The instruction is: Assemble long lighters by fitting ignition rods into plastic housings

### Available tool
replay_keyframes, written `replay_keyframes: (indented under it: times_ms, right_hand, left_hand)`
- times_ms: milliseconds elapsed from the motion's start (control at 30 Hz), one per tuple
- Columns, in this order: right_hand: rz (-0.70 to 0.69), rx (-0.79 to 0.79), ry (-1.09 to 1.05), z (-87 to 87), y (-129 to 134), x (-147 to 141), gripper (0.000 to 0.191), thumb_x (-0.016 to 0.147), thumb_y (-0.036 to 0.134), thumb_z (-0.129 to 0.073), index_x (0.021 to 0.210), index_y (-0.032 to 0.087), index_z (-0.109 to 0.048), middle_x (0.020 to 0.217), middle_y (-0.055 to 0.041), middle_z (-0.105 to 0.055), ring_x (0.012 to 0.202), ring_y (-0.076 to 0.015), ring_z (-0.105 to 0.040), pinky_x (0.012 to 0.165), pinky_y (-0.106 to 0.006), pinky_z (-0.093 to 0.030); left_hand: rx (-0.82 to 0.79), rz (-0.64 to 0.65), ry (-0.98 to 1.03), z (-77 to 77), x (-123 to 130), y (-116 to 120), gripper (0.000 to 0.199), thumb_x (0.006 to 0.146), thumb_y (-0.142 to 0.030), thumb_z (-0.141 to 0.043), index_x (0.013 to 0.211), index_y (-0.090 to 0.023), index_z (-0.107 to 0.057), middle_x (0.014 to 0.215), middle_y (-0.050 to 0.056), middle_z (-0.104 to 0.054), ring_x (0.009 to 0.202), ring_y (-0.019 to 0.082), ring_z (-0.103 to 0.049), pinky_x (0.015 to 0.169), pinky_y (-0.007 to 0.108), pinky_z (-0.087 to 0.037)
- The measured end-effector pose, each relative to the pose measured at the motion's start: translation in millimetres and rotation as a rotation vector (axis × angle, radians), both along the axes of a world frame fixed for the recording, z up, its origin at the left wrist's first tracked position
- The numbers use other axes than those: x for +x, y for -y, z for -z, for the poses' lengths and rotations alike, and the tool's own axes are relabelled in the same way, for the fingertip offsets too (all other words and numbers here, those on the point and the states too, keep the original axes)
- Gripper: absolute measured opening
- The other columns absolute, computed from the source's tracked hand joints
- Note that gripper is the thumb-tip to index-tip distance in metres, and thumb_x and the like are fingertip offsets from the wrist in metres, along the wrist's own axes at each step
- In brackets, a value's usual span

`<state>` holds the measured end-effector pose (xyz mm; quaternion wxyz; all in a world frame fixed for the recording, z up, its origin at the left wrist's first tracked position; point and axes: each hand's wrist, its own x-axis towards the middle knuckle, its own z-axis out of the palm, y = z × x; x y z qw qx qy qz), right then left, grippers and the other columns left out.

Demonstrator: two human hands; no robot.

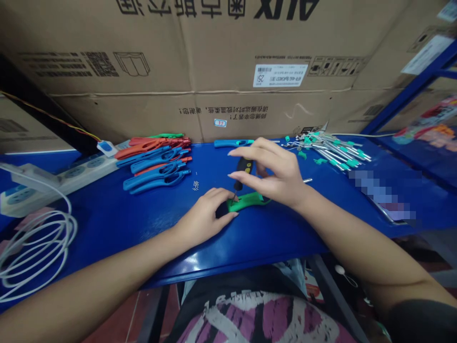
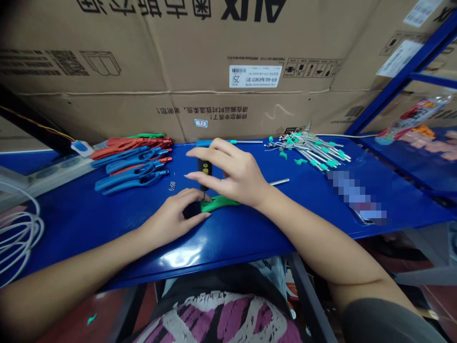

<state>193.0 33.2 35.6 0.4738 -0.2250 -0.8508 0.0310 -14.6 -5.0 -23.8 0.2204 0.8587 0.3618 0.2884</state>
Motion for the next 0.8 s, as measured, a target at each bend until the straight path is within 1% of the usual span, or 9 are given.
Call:
replay_keyframes:
  times_ms: [67,133,200,333,467,533,633,700,800]
  right_hand:
    - [0.012,0.018,0.038,-0.9,0.0,0.6,0.034,0.099,0.036,-0.058,0.128,0.019,-0.065,0.104,-0.008,-0.069,0.089,-0.0181,-0.066,0.08,-0.032,-0.057]
    - [-0.058,-0.081,0.108,-2.3,1.0,0.2,0.04,0.105,0.029,-0.044,0.143,0.02,-0.053,0.115,-0.0085,-0.068,0.095,-0.0171,-0.066,0.083,-0.032,-0.058]
    - [-0.104,-0.15,0.137,-3.0,2.0,-0.6,0.042,0.105,0.028,-0.042,0.147,0.022,-0.047,0.119,-0.0079,-0.067,0.095,-0.0163,-0.066,0.082,-0.032,-0.058]
    - [-0.003,-0.043,0.095,-3.3,2.9,-1.3,0.039,0.097,0.04,-0.062,0.129,0.019,-0.063,0.113,-0.0089,-0.07,0.098,-0.0211,-0.067,0.083,-0.034,-0.058]
    - [-0.107,-0.16,0.078,-5.8,3.6,-0.5,0.04,0.107,0.028,-0.039,0.144,0.022,-0.053,0.124,-0.0072,-0.069,0.084,-0.0134,-0.068,0.075,-0.029,-0.059]
    - [-0.128,-0.138,0.037,-7.1,3.9,0.1,0.037,0.105,0.03,-0.046,0.138,0.021,-0.059,0.111,-0.0049,-0.073,0.076,-0.0118,-0.067,0.072,-0.027,-0.058]
    - [-0.012,0.03,-0.004,-7.6,4.5,0.5,0.03,0.097,0.037,-0.061,0.12,0.02,-0.071,0.094,-0.0049,-0.074,0.08,-0.0154,-0.068,0.076,-0.029,-0.058]
    - [0.017,0.036,0.014,-7.2,4.9,0.0,0.034,0.102,0.035,-0.052,0.127,0.019,-0.068,0.103,-0.0076,-0.074,0.091,-0.0174,-0.069,0.082,-0.032,-0.057]
    - [-0.073,-0.091,0.058,-6.2,4.8,-0.6,0.039,0.106,0.029,-0.04,0.139,0.019,-0.059,0.112,-0.0082,-0.072,0.093,-0.0162,-0.068,0.082,-0.032,-0.058]
  left_hand:
    - [0.002,-0.001,0.005,0.0,0.0,0.0,0.018,0.089,-0.018,-0.071,0.102,-0.019,-0.06,0.106,0.004,-0.07,0.102,0.022,-0.063,0.093,0.038,-0.051]
    - [-0.001,0.0,0.008,0.2,-0.2,-0.1,0.016,0.089,-0.018,-0.071,0.1,-0.02,-0.06,0.105,0.004,-0.07,0.101,0.022,-0.063,0.092,0.038,-0.051]
    - [0.002,-0.004,0.005,0.6,-0.5,-0.1,0.015,0.089,-0.018,-0.071,0.099,-0.02,-0.06,0.103,0.003,-0.07,0.101,0.022,-0.064,0.092,0.038,-0.051]
    - [0.014,-0.006,0.008,1.5,-0.8,-0.3,0.017,0.089,-0.019,-0.071,0.101,-0.02,-0.061,0.105,0.003,-0.07,0.102,0.022,-0.064,0.093,0.038,-0.051]
    - [0.008,0.002,0.013,1.7,-0.5,-0.2,0.016,0.089,-0.018,-0.071,0.1,-0.019,-0.061,0.104,0.003,-0.07,0.101,0.022,-0.063,0.092,0.038,-0.051]
    - [0.016,-0.002,0.012,1.7,-0.3,0.0,0.016,0.088,-0.018,-0.071,0.1,-0.019,-0.061,0.104,0.003,-0.071,0.101,0.022,-0.063,0.092,0.038,-0.051]
    - [0.028,-0.005,0.017,1.8,-0.2,-0.1,0.018,0.088,-0.018,-0.072,0.102,-0.019,-0.06,0.106,0.004,-0.071,0.102,0.022,-0.064,0.093,0.038,-0.051]
    - [0.02,-0.002,0.018,1.8,-0.2,-0.2,0.018,0.088,-0.018,-0.072,0.102,-0.019,-0.06,0.106,0.004,-0.071,0.102,0.022,-0.063,0.093,0.038,-0.051]
    - [0.01,-0.001,0.011,1.3,-0.3,-0.1,0.016,0.088,-0.017,-0.072,0.1,-0.019,-0.061,0.104,0.004,-0.071,0.101,0.022,-0.064,0.092,0.038,-0.051]
